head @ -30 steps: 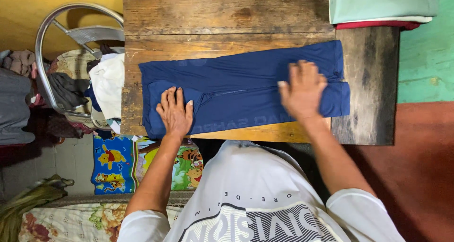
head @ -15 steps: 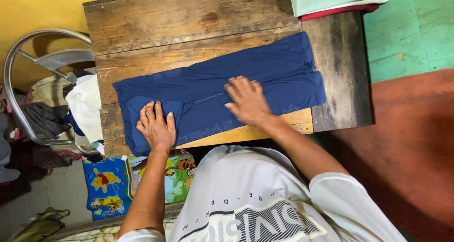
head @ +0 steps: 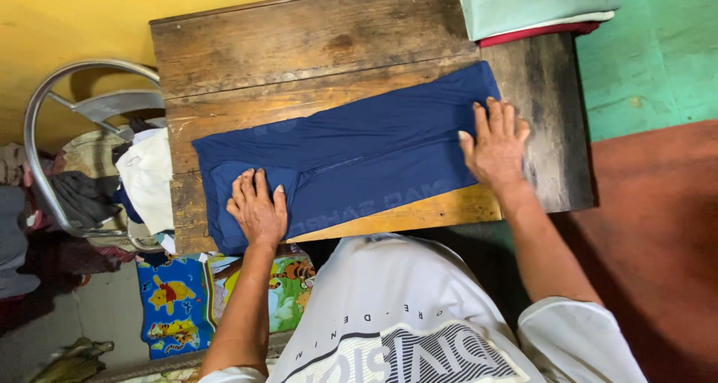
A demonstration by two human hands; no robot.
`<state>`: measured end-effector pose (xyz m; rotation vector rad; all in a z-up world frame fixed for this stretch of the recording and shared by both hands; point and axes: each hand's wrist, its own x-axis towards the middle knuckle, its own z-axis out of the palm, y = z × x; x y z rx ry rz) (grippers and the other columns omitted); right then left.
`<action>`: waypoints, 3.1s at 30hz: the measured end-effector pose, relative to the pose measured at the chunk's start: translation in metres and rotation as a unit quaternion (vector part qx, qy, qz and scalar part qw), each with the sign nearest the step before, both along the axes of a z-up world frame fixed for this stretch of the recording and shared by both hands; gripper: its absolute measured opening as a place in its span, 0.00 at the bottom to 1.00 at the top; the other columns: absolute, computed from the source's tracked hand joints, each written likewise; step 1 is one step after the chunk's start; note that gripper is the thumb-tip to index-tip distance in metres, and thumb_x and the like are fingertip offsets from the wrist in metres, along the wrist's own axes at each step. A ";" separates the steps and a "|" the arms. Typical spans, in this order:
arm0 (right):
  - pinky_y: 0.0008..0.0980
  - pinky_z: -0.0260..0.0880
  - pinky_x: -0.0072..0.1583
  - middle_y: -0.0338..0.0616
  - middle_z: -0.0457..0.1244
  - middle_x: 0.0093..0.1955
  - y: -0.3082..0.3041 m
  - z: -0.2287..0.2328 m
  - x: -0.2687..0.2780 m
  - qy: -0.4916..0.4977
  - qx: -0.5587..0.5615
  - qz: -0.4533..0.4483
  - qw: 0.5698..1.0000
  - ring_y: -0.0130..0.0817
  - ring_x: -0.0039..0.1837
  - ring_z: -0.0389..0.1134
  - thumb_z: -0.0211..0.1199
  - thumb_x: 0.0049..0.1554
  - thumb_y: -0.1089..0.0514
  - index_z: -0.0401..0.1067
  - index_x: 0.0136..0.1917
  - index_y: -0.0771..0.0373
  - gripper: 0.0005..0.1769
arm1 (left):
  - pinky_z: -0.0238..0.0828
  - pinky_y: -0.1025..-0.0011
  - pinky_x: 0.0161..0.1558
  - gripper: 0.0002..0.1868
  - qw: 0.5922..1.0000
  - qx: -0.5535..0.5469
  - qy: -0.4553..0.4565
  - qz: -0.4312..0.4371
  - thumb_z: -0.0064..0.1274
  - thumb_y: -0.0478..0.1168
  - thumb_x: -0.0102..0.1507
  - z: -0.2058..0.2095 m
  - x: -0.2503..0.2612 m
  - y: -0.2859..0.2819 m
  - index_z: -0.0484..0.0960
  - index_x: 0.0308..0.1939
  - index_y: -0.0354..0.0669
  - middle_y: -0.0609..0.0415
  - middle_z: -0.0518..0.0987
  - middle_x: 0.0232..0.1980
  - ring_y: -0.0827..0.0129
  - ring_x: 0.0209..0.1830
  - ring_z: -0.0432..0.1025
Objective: The person folds a blue pair of trousers on a wooden table, smoothing and aligning the fabric, then places it on a stack. The person then picks up a white shirt, lays it flat, folds the sleeves and body, and smooths the folded shirt on the table.
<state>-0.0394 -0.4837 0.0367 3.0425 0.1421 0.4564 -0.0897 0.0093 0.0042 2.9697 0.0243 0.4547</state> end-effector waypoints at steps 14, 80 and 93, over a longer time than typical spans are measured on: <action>0.55 0.44 0.73 0.50 0.52 0.80 0.219 -0.021 0.060 0.144 0.142 0.209 0.957 0.48 0.83 0.45 0.47 0.66 0.37 0.62 0.77 0.53 0.32 | 0.52 0.49 0.62 0.27 0.999 -0.007 0.027 0.016 0.45 0.55 0.69 0.007 0.000 -0.004 0.72 0.69 0.50 0.51 0.67 0.72 0.54 0.75 0.57; 0.42 0.56 0.62 0.35 0.66 0.59 0.213 -0.047 0.148 -0.002 0.164 0.240 0.957 0.38 0.70 0.61 0.67 0.57 0.47 0.75 0.48 0.50 0.09 | 0.58 0.55 0.59 0.18 0.986 -0.046 -0.036 -0.157 0.48 0.56 0.68 -0.011 0.056 -0.014 0.81 0.56 0.56 0.56 0.77 0.56 0.59 0.67 0.66; 0.40 0.56 0.62 0.34 0.64 0.59 0.210 -0.048 0.144 -0.016 0.202 0.195 0.960 0.37 0.71 0.60 0.66 0.60 0.50 0.70 0.47 0.50 0.07 | 0.47 0.48 0.66 0.40 0.988 -0.088 0.097 -0.086 0.50 0.62 0.63 0.012 0.060 -0.016 0.65 0.73 0.43 0.45 0.65 0.74 0.51 0.77 0.53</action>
